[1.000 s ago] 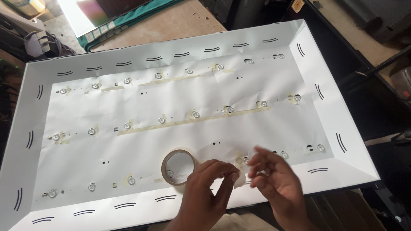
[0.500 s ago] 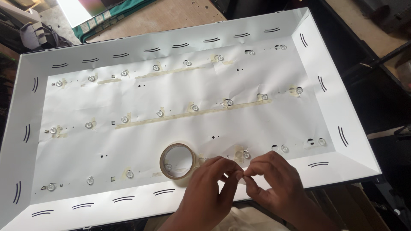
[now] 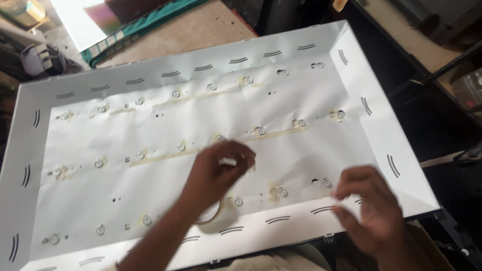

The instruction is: The person assembles a rectangular LED light fixture by hand, placing small circular components into pre-marked positions on the white panel and securing them with pieces of clear tape. The person repeatedly tears tape from a roll and presses it over the components to hold them in place.

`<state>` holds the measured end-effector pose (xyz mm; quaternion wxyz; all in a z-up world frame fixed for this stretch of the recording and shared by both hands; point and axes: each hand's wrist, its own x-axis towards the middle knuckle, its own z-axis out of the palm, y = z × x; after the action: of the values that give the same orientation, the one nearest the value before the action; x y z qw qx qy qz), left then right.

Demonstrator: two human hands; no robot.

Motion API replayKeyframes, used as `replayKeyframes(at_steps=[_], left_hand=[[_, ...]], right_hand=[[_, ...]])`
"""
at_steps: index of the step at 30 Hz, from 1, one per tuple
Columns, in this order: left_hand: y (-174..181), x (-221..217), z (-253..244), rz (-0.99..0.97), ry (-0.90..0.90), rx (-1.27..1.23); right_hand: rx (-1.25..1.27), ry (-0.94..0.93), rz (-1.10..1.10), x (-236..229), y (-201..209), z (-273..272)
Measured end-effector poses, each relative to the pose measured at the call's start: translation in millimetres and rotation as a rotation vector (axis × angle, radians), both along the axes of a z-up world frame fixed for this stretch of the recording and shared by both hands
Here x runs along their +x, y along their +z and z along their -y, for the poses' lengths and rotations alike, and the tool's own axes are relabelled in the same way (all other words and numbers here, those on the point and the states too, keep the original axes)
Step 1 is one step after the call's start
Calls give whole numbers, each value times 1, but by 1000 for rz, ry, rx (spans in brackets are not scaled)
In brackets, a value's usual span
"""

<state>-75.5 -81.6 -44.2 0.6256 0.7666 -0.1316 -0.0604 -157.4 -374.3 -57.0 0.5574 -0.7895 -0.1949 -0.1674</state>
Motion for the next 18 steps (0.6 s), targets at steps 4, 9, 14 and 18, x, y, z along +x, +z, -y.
replayKeyframes(at_steps=[4,9,14,18], left_hand=[[-16,101,16,331,-52,266],[-61,218,65,370,-104,235],[-106,247,86,443,-43,198],[-112,250,91,454,22,181]], right_hand=[[-305,-217,2,51,28,20],[-338,-131,-33,169,40,13],[-482,-94,-134,278,-3,-16],[-436,-90,-112,308,-51,-20]])
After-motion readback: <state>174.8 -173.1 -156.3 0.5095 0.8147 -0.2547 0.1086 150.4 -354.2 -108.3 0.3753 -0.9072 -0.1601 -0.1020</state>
